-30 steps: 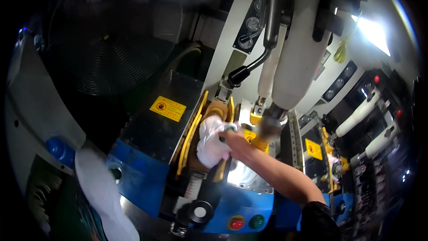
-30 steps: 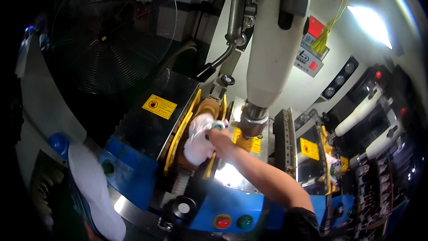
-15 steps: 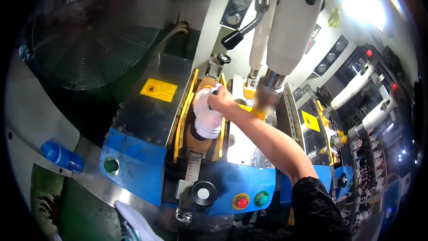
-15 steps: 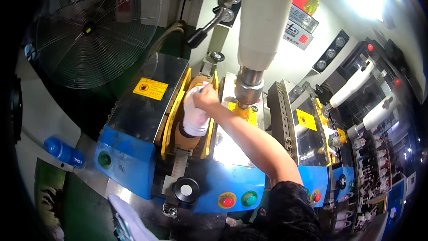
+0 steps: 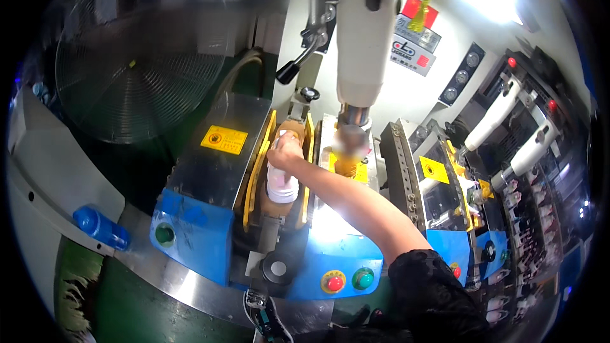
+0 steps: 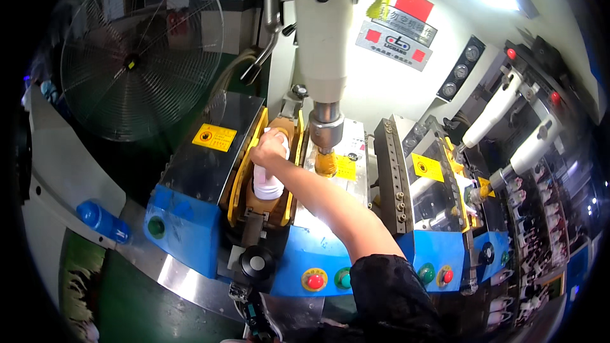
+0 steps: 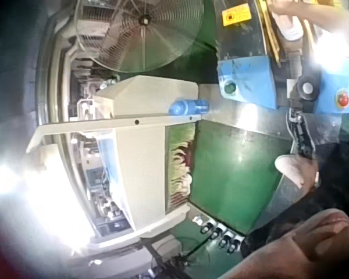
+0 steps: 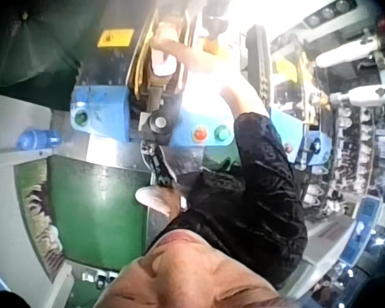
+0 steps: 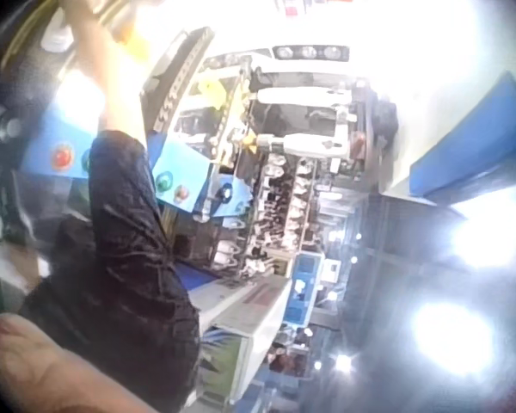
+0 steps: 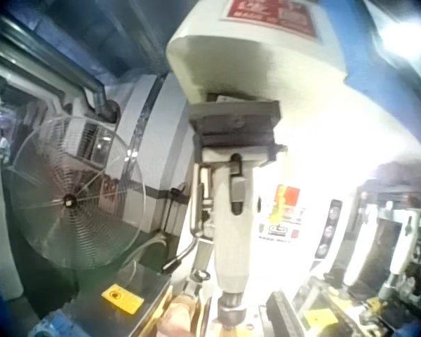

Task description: The person uses a specialized shoe-lasting machine to shape and press multiple pairs of sneakers, alternating between teal and white footwear. The person removes a shoe from the assembly line, places it into the machine for pressing, and then transfers it to a drying conveyor.

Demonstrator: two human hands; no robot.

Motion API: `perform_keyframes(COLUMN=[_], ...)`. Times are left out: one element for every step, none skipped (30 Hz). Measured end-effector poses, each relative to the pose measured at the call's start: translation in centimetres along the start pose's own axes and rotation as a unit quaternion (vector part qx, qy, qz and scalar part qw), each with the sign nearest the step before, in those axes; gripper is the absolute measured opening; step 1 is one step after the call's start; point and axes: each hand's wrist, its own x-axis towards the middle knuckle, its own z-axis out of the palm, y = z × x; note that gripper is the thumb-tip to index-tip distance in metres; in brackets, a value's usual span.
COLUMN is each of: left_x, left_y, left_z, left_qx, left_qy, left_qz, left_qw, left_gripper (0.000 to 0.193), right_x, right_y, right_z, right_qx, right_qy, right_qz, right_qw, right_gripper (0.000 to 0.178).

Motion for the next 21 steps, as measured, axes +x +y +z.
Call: perform_keyframes(left_x=[0.6,0.5,0.3,1.4,3.5,5.2,6.6,8.0,9.4,10.6,11.8,12.6,12.1,11.9,11.9,11.7,11.3,11.2,11.1,10.6,9.8], left_y=[0.1,0.2,0.4,3.1,6.2,8.1,9.5,10.6,11.9,13.0,13.7,14.4,15.1,14.8,14.6,14.2,14.1,14.4,14.2,13.7,13.5], left_z=[0.5,1.1,1.5,1.2,1.0,0.2,-0.1,0.0,0.2,0.1,-0.3,-0.7,-0.7,-0.4,-0.1,0.7,1.2,1.1,0.9,0.6,-0.2], left_qx=[-0.015,-0.030,-0.045,-0.015,0.017,-0.014,-0.051,0.026,0.094,0.090,0.170,0.248,0.232,0.184,0.161,0.139,0.150,0.148,0.170,0.190,0.175], left_qy=[0.016,0.032,0.048,0.100,0.150,0.086,0.029,0.002,-0.040,-0.038,-0.106,-0.177,-0.159,-0.117,-0.092,-0.076,-0.082,-0.098,-0.080,-0.056,-0.026], left_qz=[0.025,0.039,0.053,0.139,0.224,0.222,0.211,0.193,0.190,0.192,0.145,0.100,0.119,0.189,0.223,0.257,0.259,0.261,0.230,0.199,0.223], left_qw=[0.999,0.998,0.996,0.985,0.963,0.971,0.976,0.981,0.976,0.976,0.969,0.947,0.952,0.957,0.957,0.953,0.951,0.949,0.955,0.960,0.959], left_gripper=[0.063,0.069,0.074,0.072,0.070,0.071,0.072,0.077,0.082,0.082,0.074,0.065,0.046,0.040,0.036,0.031,0.029,0.030,0.032,0.034,0.041], right_x=[0.6,0.6,0.6,-1.0,-2.7,-4.8,-7.2,-10.4,-14.1,-15.9,-18.6,-20.3,-21.3,-21.8,-22.0,-21.6,-21.1,-20.7,-20.4,-20.1,-20.2], right_y=[0.5,1.4,2.3,2.1,2.4,2.5,1.3,0.9,0.1,0.1,-1.7,-3.0,-3.7,-4.1,-4.3,-2.3,0.5,2.1,1.4,0.9,0.9], right_z=[-0.3,0.0,0.1,0.2,-0.2,0.0,-1.4,-3.2,-5.4,-5.1,-5.8,-6.3,-6.5,-6.5,-6.2,-4.1,-1.3,1.4,1.4,1.1,0.7], right_qx=[0.003,0.031,0.057,0.068,0.116,0.098,0.043,0.105,0.180,0.131,0.123,0.152,0.166,0.172,0.179,0.133,0.090,0.019,0.005,0.035,0.069], right_qy=[0.009,0.013,0.017,0.016,0.053,0.173,0.237,0.184,-0.025,-0.013,-0.071,-0.130,-0.109,-0.114,-0.118,-0.129,-0.139,-0.207,-0.185,-0.171,-0.158], right_qz=[-0.003,-0.036,-0.070,-0.073,-0.093,-0.239,-0.337,-0.419,-0.343,-0.454,-0.505,-0.538,-0.598,-0.607,-0.616,-0.605,-0.587,-0.560,-0.566,-0.570,-0.562], right_qw=[1.000,0.999,0.996,0.995,0.988,0.950,0.910,0.883,0.921,0.881,0.851,0.819,0.777,0.767,0.758,0.775,0.793,0.802,0.804,0.803,0.809], right_gripper=[0.059,0.062,0.064,0.065,0.068,0.062,0.055,0.050,0.048,0.046,0.047,0.048,0.056,0.059,0.061,0.062,0.062,0.059,0.059,0.058,0.057])
